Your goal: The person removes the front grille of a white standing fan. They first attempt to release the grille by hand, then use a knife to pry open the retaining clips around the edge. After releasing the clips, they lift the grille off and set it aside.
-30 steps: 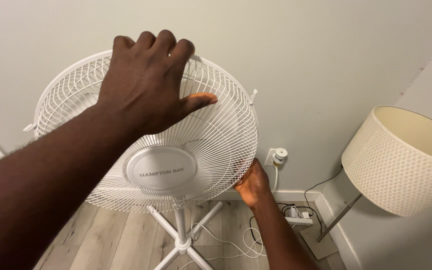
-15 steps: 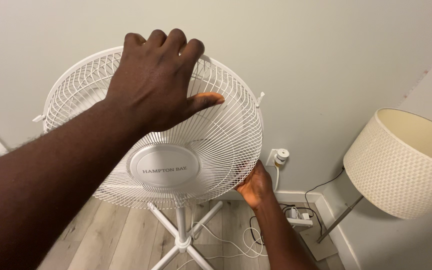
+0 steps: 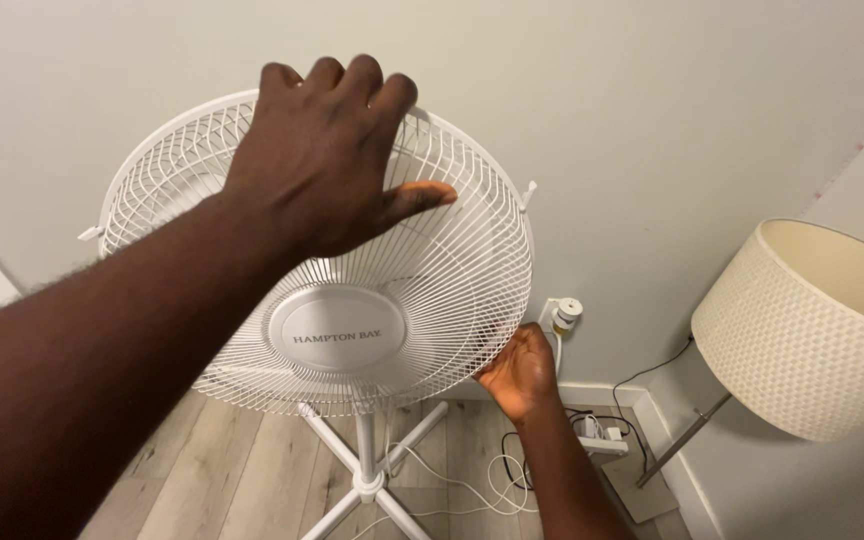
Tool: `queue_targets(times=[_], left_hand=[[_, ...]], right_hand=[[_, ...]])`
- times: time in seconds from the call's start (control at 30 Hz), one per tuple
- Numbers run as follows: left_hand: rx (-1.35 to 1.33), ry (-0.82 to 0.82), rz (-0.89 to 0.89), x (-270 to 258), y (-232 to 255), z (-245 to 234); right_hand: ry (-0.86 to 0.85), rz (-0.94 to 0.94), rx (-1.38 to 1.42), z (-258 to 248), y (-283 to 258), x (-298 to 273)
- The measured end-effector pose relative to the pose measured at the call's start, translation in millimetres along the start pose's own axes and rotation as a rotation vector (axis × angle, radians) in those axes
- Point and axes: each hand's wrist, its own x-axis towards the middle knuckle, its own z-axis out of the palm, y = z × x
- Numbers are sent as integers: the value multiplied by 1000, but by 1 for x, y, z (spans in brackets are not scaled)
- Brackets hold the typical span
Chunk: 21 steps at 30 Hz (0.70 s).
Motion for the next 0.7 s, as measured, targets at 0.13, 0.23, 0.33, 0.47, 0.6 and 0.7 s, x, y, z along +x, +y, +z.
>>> queue_targets(times=[0.13,0.23,0.33,0.47,0.6,0.7], left_hand=[[-2,-20,-3,0,0,-3],[-3,-26,-5,0,2,-3],[13,-25,-8,1,2,-3],[-5,-72,-34,2,3,-2],[36,1,-2,2,3,0],[8,-56,-24,1,3,-2]], right_hand=[[-66,-5,-60,-28,7,7],[-167,-46,-44,-59,8,14],[-65,-18,-216,-57,-2,12],[40,126,-451,-21,-32,-4],[-46,122,-487,-12,-43,-8],[-77,106,-520,-11,-46,-8]])
